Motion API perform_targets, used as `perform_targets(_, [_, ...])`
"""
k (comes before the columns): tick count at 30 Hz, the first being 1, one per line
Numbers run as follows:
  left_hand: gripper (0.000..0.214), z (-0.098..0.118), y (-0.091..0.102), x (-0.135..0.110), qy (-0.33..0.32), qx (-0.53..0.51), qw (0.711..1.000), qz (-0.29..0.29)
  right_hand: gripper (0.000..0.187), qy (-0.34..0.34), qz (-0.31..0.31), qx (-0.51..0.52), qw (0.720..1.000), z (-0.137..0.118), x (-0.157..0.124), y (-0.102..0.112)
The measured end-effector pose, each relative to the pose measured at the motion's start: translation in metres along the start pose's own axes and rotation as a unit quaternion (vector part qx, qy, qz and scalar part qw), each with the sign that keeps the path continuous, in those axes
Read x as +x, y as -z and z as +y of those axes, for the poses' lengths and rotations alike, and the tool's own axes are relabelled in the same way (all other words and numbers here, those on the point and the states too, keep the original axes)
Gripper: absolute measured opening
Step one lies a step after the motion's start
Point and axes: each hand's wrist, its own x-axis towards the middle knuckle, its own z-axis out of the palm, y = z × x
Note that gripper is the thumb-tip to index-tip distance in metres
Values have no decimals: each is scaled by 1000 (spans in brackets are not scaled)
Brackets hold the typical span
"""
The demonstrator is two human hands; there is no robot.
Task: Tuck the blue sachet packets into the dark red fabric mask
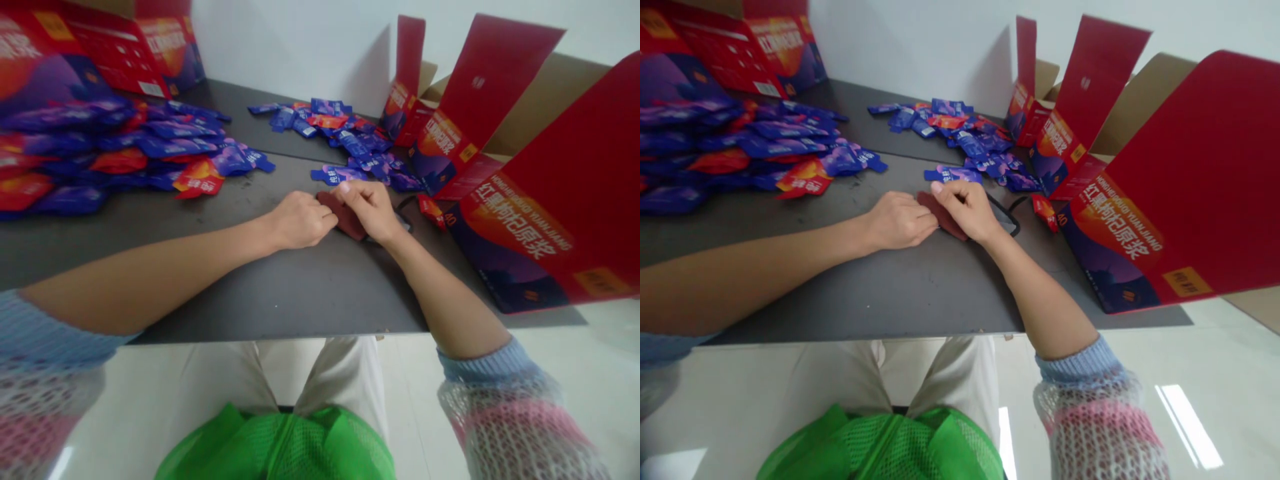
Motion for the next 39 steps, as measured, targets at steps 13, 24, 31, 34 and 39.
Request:
perform_targets(13, [35, 1, 5, -2, 15, 4, 1000, -11, 55, 57, -204, -229, 950, 12, 8, 30])
perform_targets(24, [29, 5, 6, 0, 39, 64, 996, -56, 44, -47, -158, -319, 933, 46, 22, 27])
perform_targets(31, [30, 5, 9, 0, 67, 29, 992, -100, 35, -186, -15, -407, 894, 36, 12, 36])
perform_targets(34, [29, 5, 8, -1, 64, 26, 994, -87, 38, -121, -26, -384, 915, 22, 9, 37])
perform_targets(39, [29, 5, 6, -1, 43, 33, 998, -33, 41, 16, -184, -281, 942, -2, 5, 18])
